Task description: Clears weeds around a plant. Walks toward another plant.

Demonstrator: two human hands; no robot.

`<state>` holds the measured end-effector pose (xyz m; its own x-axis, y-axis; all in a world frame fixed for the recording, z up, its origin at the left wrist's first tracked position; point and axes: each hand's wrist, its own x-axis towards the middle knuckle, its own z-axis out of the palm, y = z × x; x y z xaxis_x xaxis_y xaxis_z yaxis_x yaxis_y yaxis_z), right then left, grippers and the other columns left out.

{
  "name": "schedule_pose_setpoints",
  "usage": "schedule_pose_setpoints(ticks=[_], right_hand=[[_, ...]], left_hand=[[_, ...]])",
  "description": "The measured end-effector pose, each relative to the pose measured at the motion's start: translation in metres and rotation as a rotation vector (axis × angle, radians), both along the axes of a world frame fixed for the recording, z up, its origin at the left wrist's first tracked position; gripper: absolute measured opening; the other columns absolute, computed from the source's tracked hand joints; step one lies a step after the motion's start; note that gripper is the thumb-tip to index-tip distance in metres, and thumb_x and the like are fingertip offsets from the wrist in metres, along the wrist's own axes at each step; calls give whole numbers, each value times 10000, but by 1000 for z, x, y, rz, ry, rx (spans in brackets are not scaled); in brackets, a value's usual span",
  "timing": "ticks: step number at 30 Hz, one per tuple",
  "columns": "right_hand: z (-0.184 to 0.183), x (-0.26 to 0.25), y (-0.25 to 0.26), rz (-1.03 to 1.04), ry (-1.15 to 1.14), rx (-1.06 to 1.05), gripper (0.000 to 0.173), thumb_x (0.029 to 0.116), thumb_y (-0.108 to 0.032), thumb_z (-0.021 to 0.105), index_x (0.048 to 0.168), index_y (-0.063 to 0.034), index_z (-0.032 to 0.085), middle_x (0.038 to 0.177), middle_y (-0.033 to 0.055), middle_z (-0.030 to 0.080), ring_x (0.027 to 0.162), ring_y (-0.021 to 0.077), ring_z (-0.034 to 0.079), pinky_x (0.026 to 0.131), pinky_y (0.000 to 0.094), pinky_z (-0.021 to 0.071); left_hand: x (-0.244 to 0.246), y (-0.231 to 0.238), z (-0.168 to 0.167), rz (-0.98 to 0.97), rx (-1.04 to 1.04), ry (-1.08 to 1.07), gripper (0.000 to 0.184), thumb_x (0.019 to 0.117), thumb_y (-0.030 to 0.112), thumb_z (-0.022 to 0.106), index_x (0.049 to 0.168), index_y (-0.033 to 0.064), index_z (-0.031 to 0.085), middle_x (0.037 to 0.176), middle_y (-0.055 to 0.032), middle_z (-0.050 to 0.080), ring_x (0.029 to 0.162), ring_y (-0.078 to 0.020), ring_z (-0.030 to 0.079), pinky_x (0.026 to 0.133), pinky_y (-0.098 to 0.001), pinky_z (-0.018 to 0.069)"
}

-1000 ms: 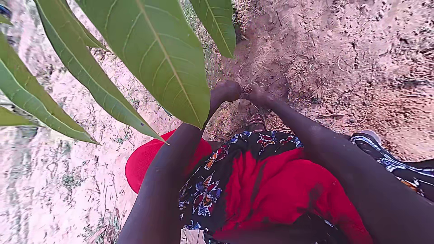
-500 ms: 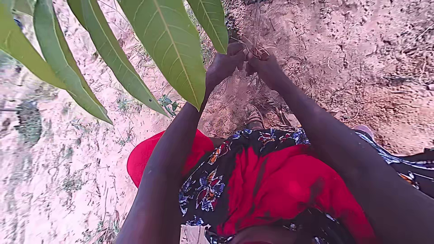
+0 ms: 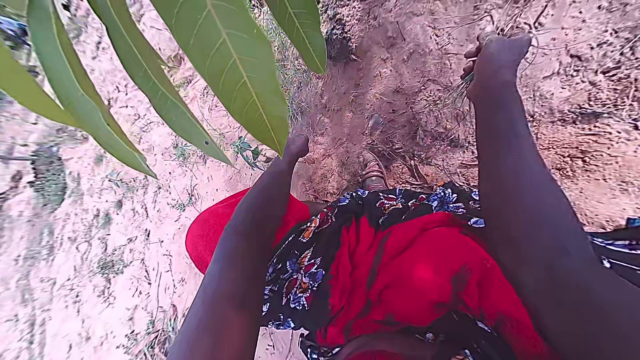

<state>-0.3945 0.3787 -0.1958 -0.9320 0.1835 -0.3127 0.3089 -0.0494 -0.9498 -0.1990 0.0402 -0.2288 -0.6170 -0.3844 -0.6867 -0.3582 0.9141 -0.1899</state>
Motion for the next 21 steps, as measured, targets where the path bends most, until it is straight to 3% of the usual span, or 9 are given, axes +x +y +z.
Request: schedule_pose_setpoints(ticks=[3,6,9,12,15,17,19,21], right_hand=[[-5,8,-14,65,-39,2,314,1090,-296,487,1275,-43,509,812,0,541,580,89,533,556,262,484],[-10,17,-34,185,-56,33,316,1095,-284,487,1258,-14,496,839,23,552,609,102,548,595,272,501],[-16,30,-60,398,-109,135,380,1088,-304,509,1273,28,530,885,65,609,651,141,577,658,329,519],[-21,57,-82,544,-216,123,342,1069,-274,565,1233,26,554,881,61,620,666,121,586,647,293,518],[-34,84,-94,687,-377,121,386,1028,-186,628,1314,40,500,981,86,584,757,133,582,730,309,522],[-50,97,-102,716,-416,120,184,1008,-139,640,1106,10,595,866,55,555,682,126,521,668,303,478],[-59,106,-106,808,-467,137,126,1022,-130,604,1070,-14,602,824,36,546,638,116,506,635,290,474],[-65,114,-112,877,-520,106,149,1046,-136,545,1102,-16,611,822,39,605,613,115,555,618,294,500]], left_hand=[[25,0,-24,53,-95,-131,328,1026,114,568,1263,-110,611,1389,-302,574,1322,-461,547,1048,-649,448],[19,13,-32,51,-117,-139,300,1015,106,558,1229,-90,637,1358,-290,603,1294,-451,575,1017,-646,473],[19,23,-31,43,-160,-170,281,990,99,595,1197,-82,652,1328,-281,623,1267,-450,591,978,-652,487],[23,33,-31,71,-146,-149,260,984,98,601,1180,-54,677,1314,-271,639,1256,-455,600,972,-663,490],[27,44,-28,125,-116,-123,253,983,106,593,1161,-45,690,1291,-271,653,1232,-457,617,955,-673,499],[23,50,-17,176,-77,-92,259,972,125,604,1128,-68,677,1264,-291,652,1212,-463,626,936,-682,501],[17,64,-1,243,8,-14,266,975,154,597,1091,-78,660,1229,-302,646,1191,-461,626,917,-676,499],[6,78,12,273,120,108,295,1014,189,550,1097,-65,674,1194,-294,662,1162,-453,639,910,-676,500]])
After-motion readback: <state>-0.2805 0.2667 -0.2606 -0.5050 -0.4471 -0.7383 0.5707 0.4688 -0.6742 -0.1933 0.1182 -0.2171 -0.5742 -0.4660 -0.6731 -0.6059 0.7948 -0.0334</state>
